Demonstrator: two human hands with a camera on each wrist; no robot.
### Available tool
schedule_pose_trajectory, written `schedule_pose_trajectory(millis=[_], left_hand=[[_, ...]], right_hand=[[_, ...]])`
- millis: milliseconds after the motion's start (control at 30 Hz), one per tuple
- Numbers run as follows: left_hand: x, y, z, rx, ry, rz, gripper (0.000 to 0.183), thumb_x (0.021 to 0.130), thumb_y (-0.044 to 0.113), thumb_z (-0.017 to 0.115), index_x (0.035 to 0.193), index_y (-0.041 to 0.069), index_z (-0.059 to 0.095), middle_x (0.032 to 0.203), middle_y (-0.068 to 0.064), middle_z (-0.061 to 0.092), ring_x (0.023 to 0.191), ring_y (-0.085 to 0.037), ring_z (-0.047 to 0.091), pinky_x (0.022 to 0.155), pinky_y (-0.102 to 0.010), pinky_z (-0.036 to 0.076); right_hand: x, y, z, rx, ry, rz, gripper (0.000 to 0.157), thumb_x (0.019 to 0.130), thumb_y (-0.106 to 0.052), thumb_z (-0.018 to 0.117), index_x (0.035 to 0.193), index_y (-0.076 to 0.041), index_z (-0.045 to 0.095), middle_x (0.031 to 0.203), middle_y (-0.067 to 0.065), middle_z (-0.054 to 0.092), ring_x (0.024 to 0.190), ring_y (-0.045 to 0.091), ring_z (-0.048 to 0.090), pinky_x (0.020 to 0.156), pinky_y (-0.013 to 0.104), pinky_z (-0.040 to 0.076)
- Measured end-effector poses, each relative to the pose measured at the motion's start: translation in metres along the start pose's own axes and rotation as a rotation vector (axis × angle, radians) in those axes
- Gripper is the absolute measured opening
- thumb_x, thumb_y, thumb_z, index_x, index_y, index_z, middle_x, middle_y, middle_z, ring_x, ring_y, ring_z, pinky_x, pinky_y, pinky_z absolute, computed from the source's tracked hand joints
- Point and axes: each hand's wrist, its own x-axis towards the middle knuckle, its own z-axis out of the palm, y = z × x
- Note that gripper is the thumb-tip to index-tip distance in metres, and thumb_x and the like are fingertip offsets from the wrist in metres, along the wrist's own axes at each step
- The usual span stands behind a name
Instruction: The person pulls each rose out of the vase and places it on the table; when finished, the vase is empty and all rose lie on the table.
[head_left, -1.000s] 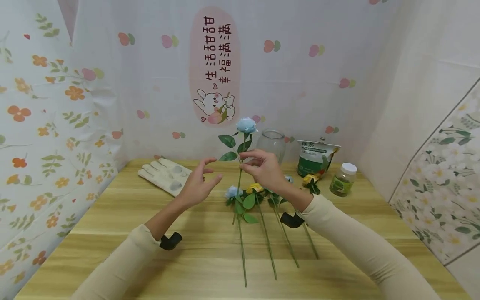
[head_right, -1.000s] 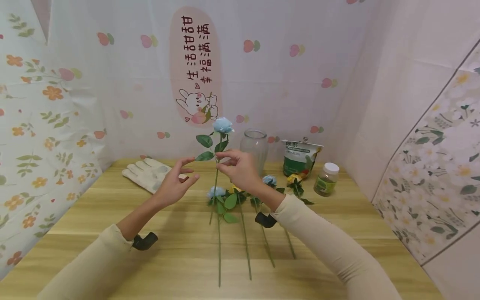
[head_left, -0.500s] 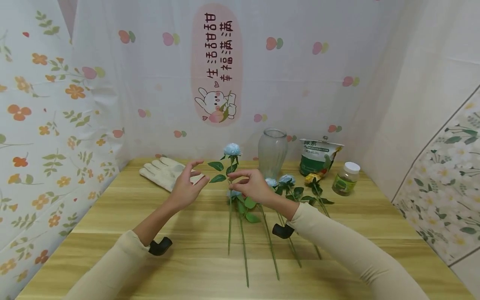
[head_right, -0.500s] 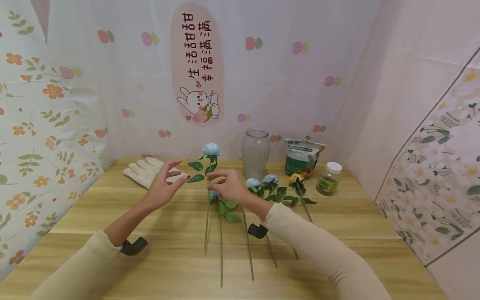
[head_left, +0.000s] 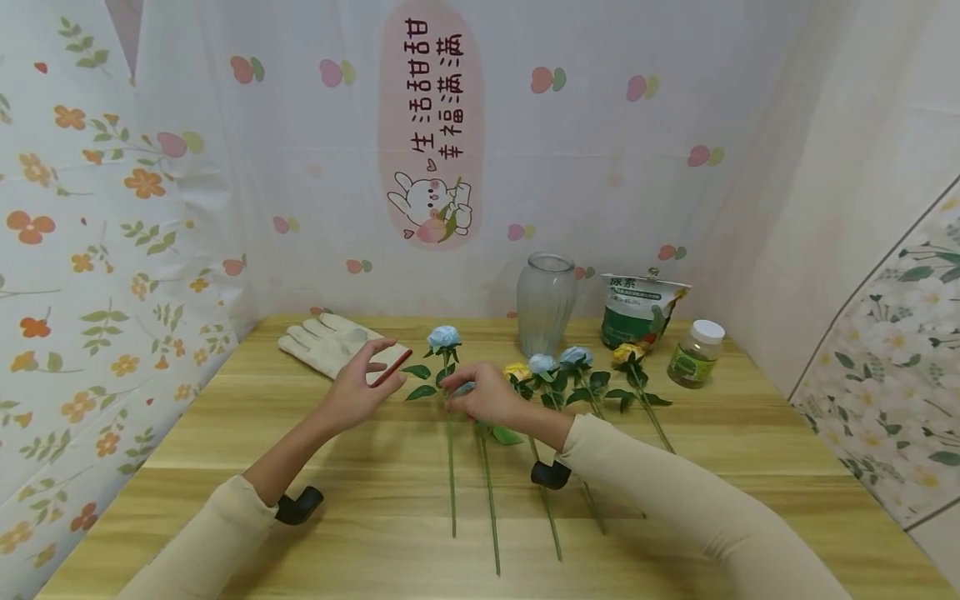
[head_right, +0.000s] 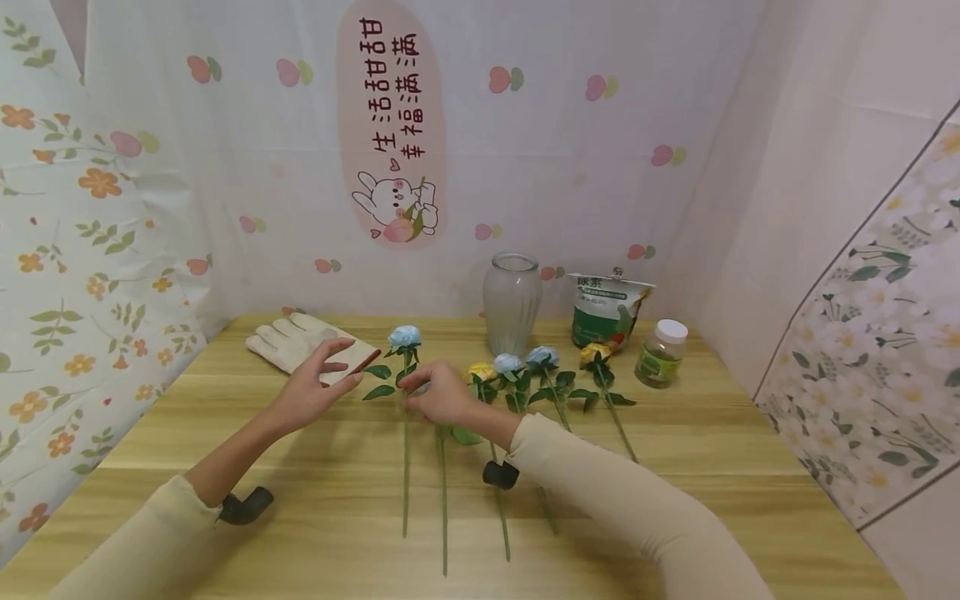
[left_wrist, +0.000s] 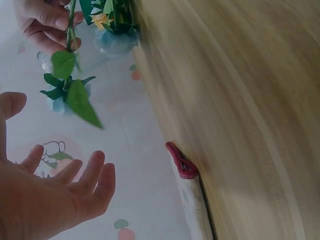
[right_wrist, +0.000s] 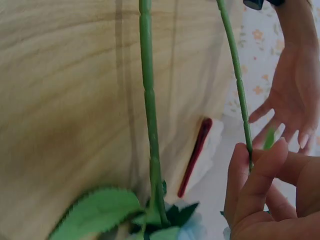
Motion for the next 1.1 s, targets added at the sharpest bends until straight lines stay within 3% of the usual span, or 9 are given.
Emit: schedule_pose_trajectory(millis=[233,433,567,800,933,1100], left_hand=[[-0.001,-0.004,-0.001,-0.011,-0.031,-0.016,0.057,0.098,0.027,0.065,0.147,0.012,0.038,0.155,-0.020,0.032,0.130,-0.048,0.047,0.090,-0.057,0.050],[0.002,-0.003,0.002,-0.033,-0.042,-0.007,0.056,0.099,0.024,0.063,0.147,0.009,0.038,0.154,-0.023,0.032,0.130,-0.048,0.047,0.089,-0.055,0.051],[0.004,-0.001,0.004,-0.030,-0.042,0.016,0.055,0.099,0.025,0.063,0.146,0.008,0.039,0.151,-0.023,0.036,0.129,-0.048,0.047,0.090,-0.055,0.051],[0.007,0.001,0.010,-0.071,-0.065,0.028,0.053,0.100,0.021,0.062,0.146,0.008,0.039,0.152,-0.020,0.037,0.134,-0.048,0.041,0.107,-0.062,0.033],[0.008,0.003,0.013,-0.068,-0.071,0.024,0.053,0.099,0.024,0.062,0.145,0.010,0.039,0.154,-0.018,0.037,0.136,-0.047,0.039,0.104,-0.059,0.039],[0.008,0.005,0.014,-0.066,-0.060,0.031,0.054,0.099,0.021,0.062,0.146,0.010,0.038,0.155,-0.019,0.034,0.138,-0.046,0.038,0.102,-0.060,0.040]], right_hand=[[0.001,0.006,0.014,-0.009,-0.020,0.089,0.029,0.083,0.005,0.075,0.112,0.003,0.072,0.104,0.013,0.065,0.059,0.041,0.064,0.055,0.037,0.056],[0.005,0.014,0.022,0.013,-0.073,0.145,0.030,0.081,0.006,0.075,0.111,0.005,0.071,0.101,0.012,0.067,0.052,0.024,0.065,0.055,0.034,0.057],[0.006,0.019,0.027,0.000,-0.106,0.157,0.031,0.082,0.008,0.073,0.112,0.006,0.070,0.099,0.012,0.068,0.053,0.018,0.064,0.052,0.031,0.055],[0.004,0.024,0.033,-0.028,-0.128,0.155,0.033,0.079,0.009,0.073,0.112,0.007,0.069,0.090,0.012,0.067,0.065,0.023,0.070,0.052,0.031,0.055],[0.002,0.021,0.032,-0.037,-0.128,0.161,0.033,0.081,0.008,0.072,0.113,0.007,0.069,0.090,0.011,0.068,0.064,0.022,0.071,0.052,0.030,0.055],[-0.003,0.014,0.025,-0.093,-0.153,0.102,0.030,0.086,0.005,0.069,0.116,0.008,0.068,0.091,0.009,0.068,0.063,0.021,0.071,0.055,0.031,0.056]])
